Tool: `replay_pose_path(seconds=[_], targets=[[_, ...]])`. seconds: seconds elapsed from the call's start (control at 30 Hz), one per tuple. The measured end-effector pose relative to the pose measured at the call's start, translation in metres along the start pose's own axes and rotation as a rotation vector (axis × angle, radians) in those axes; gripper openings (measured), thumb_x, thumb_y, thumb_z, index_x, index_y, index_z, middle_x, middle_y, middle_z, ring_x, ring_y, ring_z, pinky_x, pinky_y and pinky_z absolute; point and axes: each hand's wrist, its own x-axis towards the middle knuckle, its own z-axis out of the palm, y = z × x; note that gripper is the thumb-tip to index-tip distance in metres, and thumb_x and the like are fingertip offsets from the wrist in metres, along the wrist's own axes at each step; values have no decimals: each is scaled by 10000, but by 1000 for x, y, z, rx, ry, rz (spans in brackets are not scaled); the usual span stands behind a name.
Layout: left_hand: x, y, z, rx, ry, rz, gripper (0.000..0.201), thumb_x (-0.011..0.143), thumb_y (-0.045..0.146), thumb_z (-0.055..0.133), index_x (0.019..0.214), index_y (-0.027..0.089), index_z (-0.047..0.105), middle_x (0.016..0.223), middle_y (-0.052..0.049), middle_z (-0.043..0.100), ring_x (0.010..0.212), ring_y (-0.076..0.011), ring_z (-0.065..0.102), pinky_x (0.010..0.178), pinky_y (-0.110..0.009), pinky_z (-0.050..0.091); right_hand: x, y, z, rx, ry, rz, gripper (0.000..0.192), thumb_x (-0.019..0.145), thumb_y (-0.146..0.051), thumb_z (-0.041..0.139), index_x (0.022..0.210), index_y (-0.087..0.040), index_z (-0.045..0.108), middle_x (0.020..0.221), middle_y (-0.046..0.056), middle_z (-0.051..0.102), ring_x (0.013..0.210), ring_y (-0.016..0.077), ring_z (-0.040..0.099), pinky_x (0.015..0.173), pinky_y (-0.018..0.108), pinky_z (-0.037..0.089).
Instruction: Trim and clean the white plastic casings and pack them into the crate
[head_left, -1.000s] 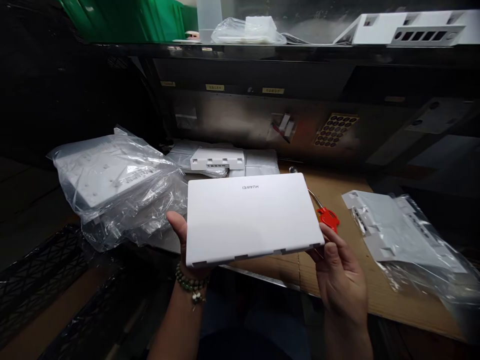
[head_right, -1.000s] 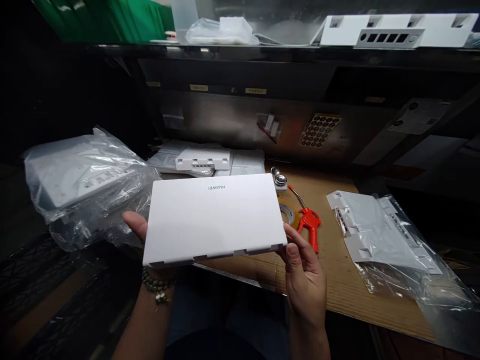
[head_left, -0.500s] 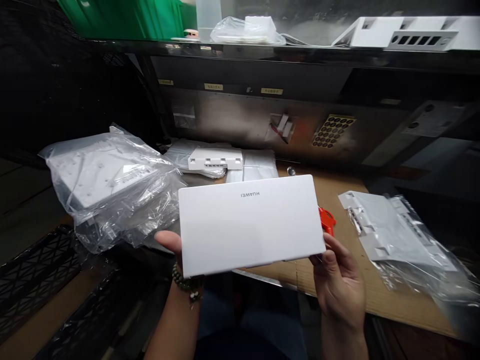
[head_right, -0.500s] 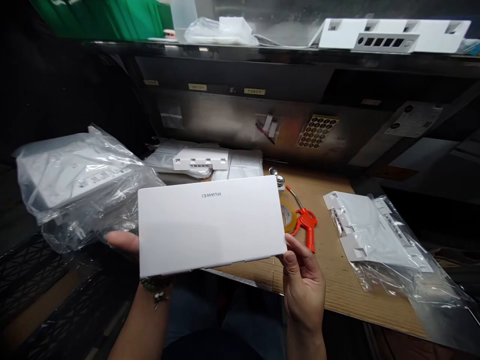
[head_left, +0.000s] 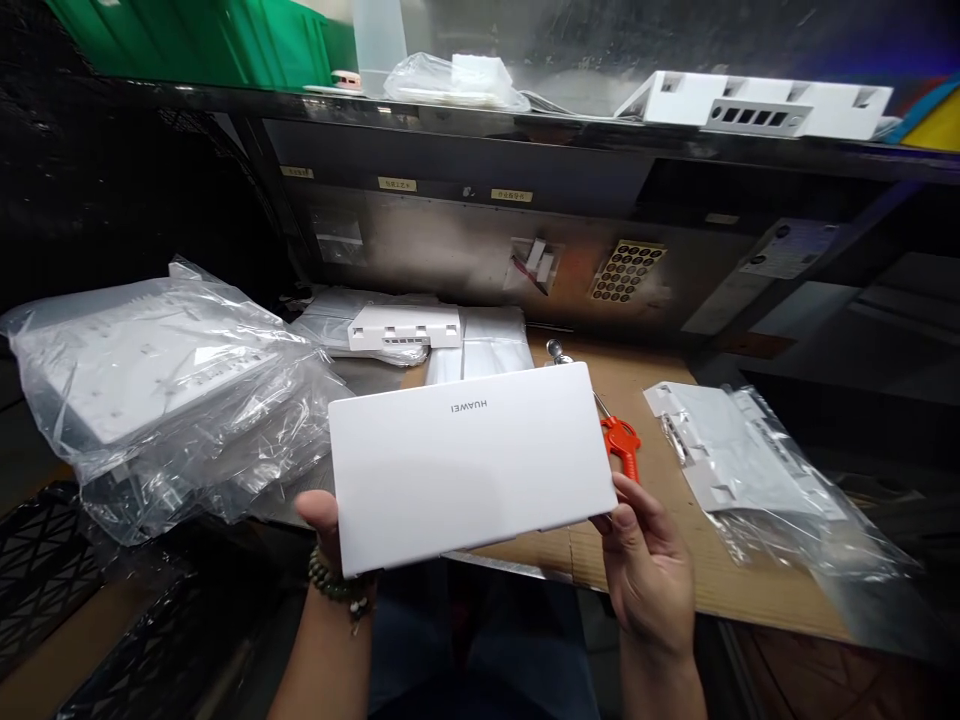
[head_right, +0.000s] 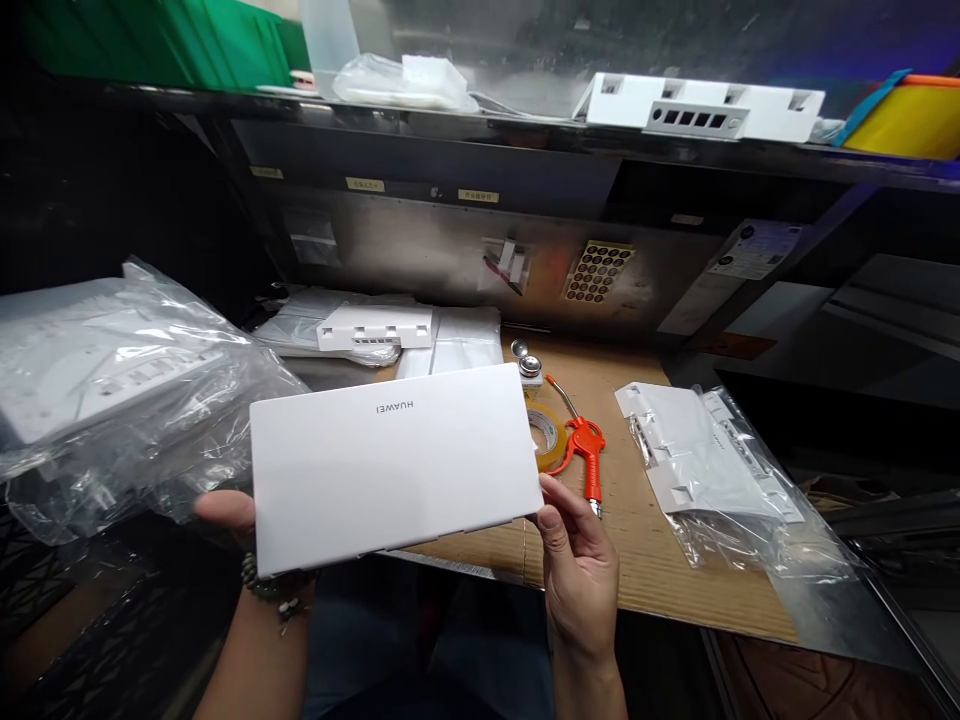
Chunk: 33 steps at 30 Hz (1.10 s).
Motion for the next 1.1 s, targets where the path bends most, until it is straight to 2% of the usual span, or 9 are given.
replay_pose_path(seconds=[0.07,0.13,0.23,0.33,0.43,0.5,0.67,0.83,1.1], targets=[[-3,12,-1,71,107,-84,769,644,708,821,1232,220,738,961,-97,819,1026,-403,756,897,-495,638,2,4,-4,-11,-11,-4,270,906,-374,789,1170,-316,783,1165,36,799,1073,209,742,1022,409,590],[-5,23,-2,211,196,-168,647,645,502,908,1184,176,757,959,-116,819,953,-392,772,816,-453,661,7,8,-9,-48,-47,-12,314,909,-382,786,1214,-307,771,1237,55,780,1117,227,738,1019,402,596],[-7,31,-2,412,253,-136,513,626,479,952,1020,182,812,948,-100,826,892,-329,781,749,-329,660,16,8,-17,-157,-157,-30,328,933,-400,753,1247,-305,764,1305,74,754,1181,262,726,1042,419,591],[-10,33,1,555,196,17,335,621,437,965,862,241,840,896,-49,829,838,-259,770,747,-244,639,25,-3,-18,-246,-250,-104,350,975,-388,699,1320,-331,724,1393,57,706,1321,275,648,1170,468,496],[-11,35,12,715,13,82,206,730,438,893,847,273,854,892,-51,824,805,-252,755,711,-246,629,32,-17,-14,-260,-334,-193,413,990,-359,682,1403,-348,662,1425,44,685,1406,271,577,1235,491,416],[-11,37,22,766,-14,60,208,727,453,892,828,275,853,870,-55,821,805,-270,759,716,-271,633,35,-23,-10,-272,-336,-205,368,985,-342,692,1353,-348,701,1351,37,732,1346,257,627,1190,454,470],[-11,44,50,587,213,-146,421,621,482,963,930,233,824,921,-64,830,920,-305,780,760,-290,645,37,-33,-6,-224,-193,-74,241,877,-345,819,1116,-315,816,1044,18,831,931,199,785,838,289,639],[-16,54,61,425,180,-328,501,615,436,961,1013,174,805,894,-107,826,819,-314,789,608,-263,623,35,-49,-9,-129,-172,86,248,786,-351,896,1010,-269,832,789,17,808,691,129,729,629,172,578],[-22,60,68,332,179,-406,546,618,409,937,1088,180,780,973,-121,824,843,-346,787,545,-280,612,32,-62,-8,-105,-158,157,247,775,-357,902,978,-242,825,696,20,759,605,122,677,547,166,541]])
